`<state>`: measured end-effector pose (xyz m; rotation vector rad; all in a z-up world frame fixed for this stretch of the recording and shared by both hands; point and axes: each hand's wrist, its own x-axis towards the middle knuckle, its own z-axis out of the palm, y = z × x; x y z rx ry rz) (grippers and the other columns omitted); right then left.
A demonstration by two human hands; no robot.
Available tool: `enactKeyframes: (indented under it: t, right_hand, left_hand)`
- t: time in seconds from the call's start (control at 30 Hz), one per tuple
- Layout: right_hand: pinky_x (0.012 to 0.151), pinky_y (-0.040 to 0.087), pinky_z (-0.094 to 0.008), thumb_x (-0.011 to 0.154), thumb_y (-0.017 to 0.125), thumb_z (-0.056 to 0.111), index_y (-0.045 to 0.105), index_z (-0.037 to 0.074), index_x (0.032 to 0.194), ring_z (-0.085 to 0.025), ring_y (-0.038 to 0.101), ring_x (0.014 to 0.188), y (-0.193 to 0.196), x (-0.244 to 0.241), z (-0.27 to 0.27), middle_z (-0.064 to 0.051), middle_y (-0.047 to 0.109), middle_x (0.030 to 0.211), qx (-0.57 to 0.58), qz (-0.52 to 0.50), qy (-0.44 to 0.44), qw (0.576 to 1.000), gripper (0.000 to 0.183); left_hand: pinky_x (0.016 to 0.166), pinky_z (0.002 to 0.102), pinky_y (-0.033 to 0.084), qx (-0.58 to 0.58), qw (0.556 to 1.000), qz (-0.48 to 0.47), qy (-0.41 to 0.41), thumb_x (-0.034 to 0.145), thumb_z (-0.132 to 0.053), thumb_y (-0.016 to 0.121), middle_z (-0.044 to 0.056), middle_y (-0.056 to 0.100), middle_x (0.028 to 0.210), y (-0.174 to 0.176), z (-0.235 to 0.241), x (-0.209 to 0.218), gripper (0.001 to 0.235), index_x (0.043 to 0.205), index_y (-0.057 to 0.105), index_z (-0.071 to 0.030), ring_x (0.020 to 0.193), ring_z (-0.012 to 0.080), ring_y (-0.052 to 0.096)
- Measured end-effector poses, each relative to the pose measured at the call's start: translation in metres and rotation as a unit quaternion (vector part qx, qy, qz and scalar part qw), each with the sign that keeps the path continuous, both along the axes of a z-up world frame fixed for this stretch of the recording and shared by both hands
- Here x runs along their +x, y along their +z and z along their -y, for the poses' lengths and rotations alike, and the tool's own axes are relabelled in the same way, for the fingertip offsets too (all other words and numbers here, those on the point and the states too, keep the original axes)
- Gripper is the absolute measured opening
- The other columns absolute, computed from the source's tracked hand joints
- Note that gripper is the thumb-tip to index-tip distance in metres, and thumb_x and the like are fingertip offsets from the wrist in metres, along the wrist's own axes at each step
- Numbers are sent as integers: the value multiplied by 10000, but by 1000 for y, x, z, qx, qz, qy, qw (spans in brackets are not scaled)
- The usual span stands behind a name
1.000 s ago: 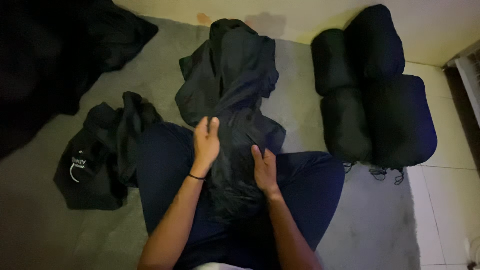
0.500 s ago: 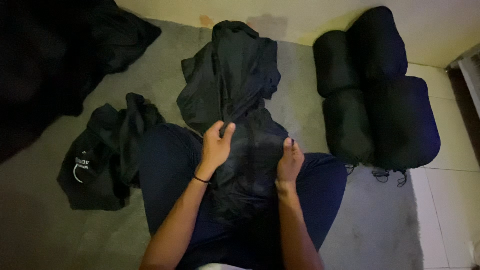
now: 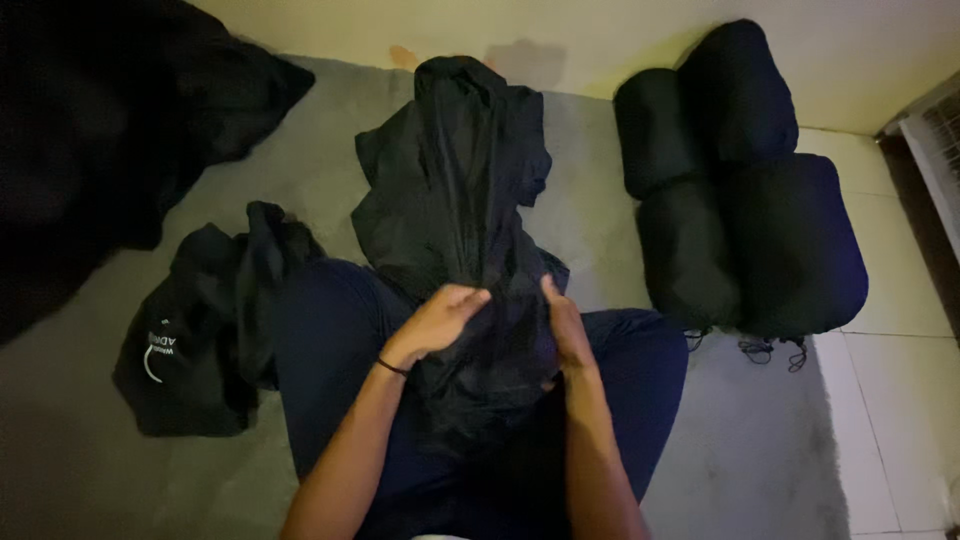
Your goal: The person sits on the floor and folds a dark-colored jacket by hand. They align the sleeves and smooth the fabric, folding the garment into a smaller shape.
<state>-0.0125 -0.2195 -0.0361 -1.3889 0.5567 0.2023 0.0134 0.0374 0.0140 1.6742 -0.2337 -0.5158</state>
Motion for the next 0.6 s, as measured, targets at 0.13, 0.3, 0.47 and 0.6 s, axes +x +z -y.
enactKeyframes:
  t: [0.13, 0.3, 0.47, 0.6]
  right_hand:
    - [907, 612, -460, 1094, 703, 284, 791, 13, 1163, -229, 751, 958, 7, -7, -4, -139, 787, 1015, -61, 134, -21, 989, 293]
    - [677, 608, -410, 1059, 759, 266, 731, 13, 1072, -252, 760, 738, -24, -7, 13, -138, 750, 868, 87, 124, -177, 972, 255]
    - [648, 491, -375, 1000, 805, 375, 772, 73, 945, -214, 646, 698, 47, -34, -40, -72, 693, 789, -5, 82, -10, 997, 309]
    - [553, 326, -236, 1032, 799, 219, 617, 119, 627, -55, 443, 538, 90, -43, -75, 120, 469, 622, -63, 121, 253, 958, 455]
  left_hand:
    - [610, 337, 402, 39, 999, -2, -33, 1083, -239, 583, 6, 548, 616, 4, -5, 2, 439, 659, 620, -134, 628, 193, 521]
    - [941, 553, 572, 310, 950, 30, 35, 1050, -419, 554, 185, 799, 1164, 2, -24, 10, 438, 1157, 821, -89, 1156, 428, 744]
    - [998, 612, 550, 316, 932, 126, 127, 1046, -382, 591, 265, 685, 1304, 73, 6, 42, 470, 1357, 597, -30, 1278, 474, 661]
    - [992, 619, 504, 405, 845, 334, 102, 936, -434, 765, 188, 660, 1315, 58, 64, 109, 595, 1393, 617, -83, 1281, 419, 628]
